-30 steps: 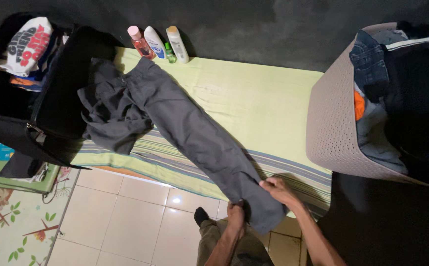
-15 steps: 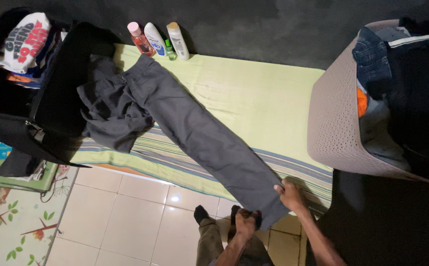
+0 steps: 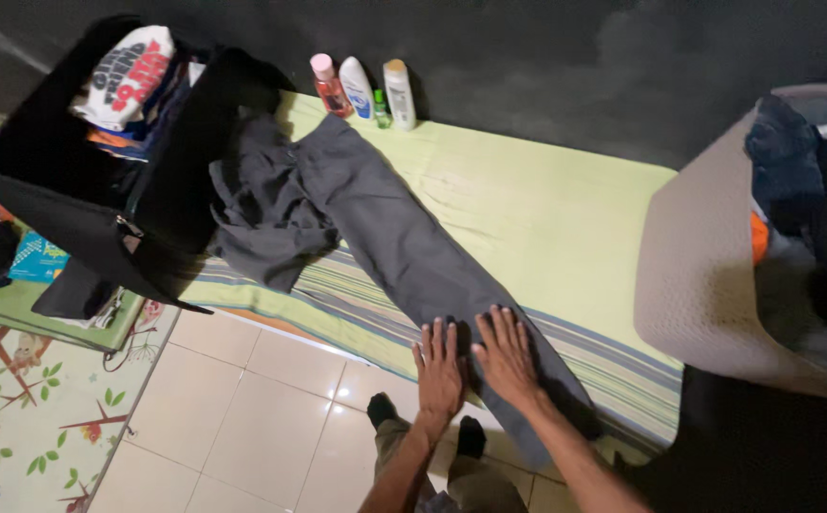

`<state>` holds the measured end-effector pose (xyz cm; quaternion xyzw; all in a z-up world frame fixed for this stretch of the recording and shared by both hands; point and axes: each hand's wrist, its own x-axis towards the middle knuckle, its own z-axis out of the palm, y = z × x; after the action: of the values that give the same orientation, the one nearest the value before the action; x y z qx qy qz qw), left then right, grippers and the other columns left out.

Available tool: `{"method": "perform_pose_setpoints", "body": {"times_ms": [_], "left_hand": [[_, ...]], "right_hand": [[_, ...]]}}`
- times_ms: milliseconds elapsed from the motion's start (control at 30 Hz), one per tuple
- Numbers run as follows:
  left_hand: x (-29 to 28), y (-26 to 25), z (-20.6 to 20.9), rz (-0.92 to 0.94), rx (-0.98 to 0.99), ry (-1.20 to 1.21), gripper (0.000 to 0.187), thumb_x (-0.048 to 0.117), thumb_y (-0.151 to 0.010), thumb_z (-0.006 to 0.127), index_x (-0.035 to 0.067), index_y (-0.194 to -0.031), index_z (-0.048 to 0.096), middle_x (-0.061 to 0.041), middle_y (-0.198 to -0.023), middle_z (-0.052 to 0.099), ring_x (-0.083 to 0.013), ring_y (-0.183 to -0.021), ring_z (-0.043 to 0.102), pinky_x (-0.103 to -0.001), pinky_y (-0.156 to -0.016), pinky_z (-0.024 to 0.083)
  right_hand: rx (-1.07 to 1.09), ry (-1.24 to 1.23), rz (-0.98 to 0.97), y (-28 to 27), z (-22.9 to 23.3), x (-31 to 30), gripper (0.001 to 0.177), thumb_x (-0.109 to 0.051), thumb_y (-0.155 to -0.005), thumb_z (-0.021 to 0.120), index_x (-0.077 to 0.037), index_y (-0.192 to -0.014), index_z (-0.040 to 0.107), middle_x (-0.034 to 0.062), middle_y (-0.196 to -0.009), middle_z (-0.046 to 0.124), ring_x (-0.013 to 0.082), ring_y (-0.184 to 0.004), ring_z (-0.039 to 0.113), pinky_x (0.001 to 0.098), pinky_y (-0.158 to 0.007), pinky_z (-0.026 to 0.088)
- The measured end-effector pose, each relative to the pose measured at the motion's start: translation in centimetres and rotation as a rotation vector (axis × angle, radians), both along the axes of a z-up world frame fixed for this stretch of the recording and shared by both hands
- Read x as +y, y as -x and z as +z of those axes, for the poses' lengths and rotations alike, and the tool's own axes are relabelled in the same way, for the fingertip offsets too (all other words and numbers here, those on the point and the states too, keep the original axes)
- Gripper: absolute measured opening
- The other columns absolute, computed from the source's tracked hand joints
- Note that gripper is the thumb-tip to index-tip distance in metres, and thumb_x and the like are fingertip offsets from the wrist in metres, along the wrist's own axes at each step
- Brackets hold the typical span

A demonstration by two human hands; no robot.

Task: The person folds a pair of gray trousers on a bed, smoothing the fabric and folding them into a compact rectangle before placing them into an open suitcase. The person then picks up a black garment from a laundry basket and begins to fold it.

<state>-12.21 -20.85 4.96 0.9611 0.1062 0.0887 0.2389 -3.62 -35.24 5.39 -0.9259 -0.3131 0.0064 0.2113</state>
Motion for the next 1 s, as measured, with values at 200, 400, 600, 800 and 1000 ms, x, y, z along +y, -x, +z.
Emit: {"method": "perform_pose_setpoints", "body": {"times_ms": [200,400,600,800,1000], "left_hand": [[8.4,-3.2,-3.0,-0.107,0.155,-0.204,0.063,0.038,-0.102,0.042,0.008,-0.157,0.033,-0.017,-0.166,0.022,-0.0376,-0.155,0.016,-0.061,-0.121,0.009],[14.0,-5.3,-3.4,-0.173,0.095,-0.124,0.062,0.043,-0.106,0.036,0.009,-0.157,0.035,-0.017,-0.167,0.023,-0.0385,-0.155,0.015,-0.062,-0.121,0.007],[19.8,-9.0,-3.8,-0.199,0.066,-0.191,0.063,0.04,-0.102,0.04,0.008,-0.156,0.037,-0.016,-0.166,0.026,-0.0379,-0.153,0.019,-0.064,-0.119,0.008],[25.2,-13.6,-3.7,-0.153,-0.066,-0.264,0.061,0.036,-0.101,0.047,0.011,-0.157,0.039,-0.018,-0.164,0.033,-0.0349,-0.153,0.026,-0.065,-0.122,0.01],[32.2,-20.1,-4.0,0.019,-0.053,-0.267,0.055,0.039,-0.107,0.044,0.008,-0.153,0.045,-0.021,-0.162,0.035,-0.0416,-0.153,0.027,-0.063,-0.125,0.012]], "right_hand": [[0.066,0.163,0.048,-1.2,-2.9,6.0,0.062,-0.038,-0.101,0.047,-0.009,-0.155,0.034,0.0191,-0.166,0.018,0.0387,-0.154,0.013,0.0589,-0.121,0.01],[0.005,0.166,0.044,-3.5,-3.5,11.5,0.062,-0.039,-0.102,0.044,-0.01,-0.157,0.033,0.0184,-0.167,0.017,0.0388,-0.154,0.013,0.0584,-0.121,0.01],[0.015,0.178,0.049,-7.0,-4.1,17.8,0.062,-0.038,-0.104,0.041,-0.008,-0.157,0.031,0.02,-0.167,0.016,0.0397,-0.153,0.012,0.0599,-0.119,0.009],[-0.016,0.21,-0.009,-10.1,-4.3,23.0,0.064,-0.042,-0.103,0.04,-0.01,-0.157,0.031,0.0182,-0.167,0.019,0.0385,-0.155,0.015,0.0613,-0.121,0.011],[-0.059,0.097,-0.08,-13.6,-4.6,28.1,0.065,-0.044,-0.104,0.041,-0.009,-0.159,0.033,0.023,-0.166,0.019,0.0432,-0.153,0.016,0.0632,-0.12,0.012]]}}
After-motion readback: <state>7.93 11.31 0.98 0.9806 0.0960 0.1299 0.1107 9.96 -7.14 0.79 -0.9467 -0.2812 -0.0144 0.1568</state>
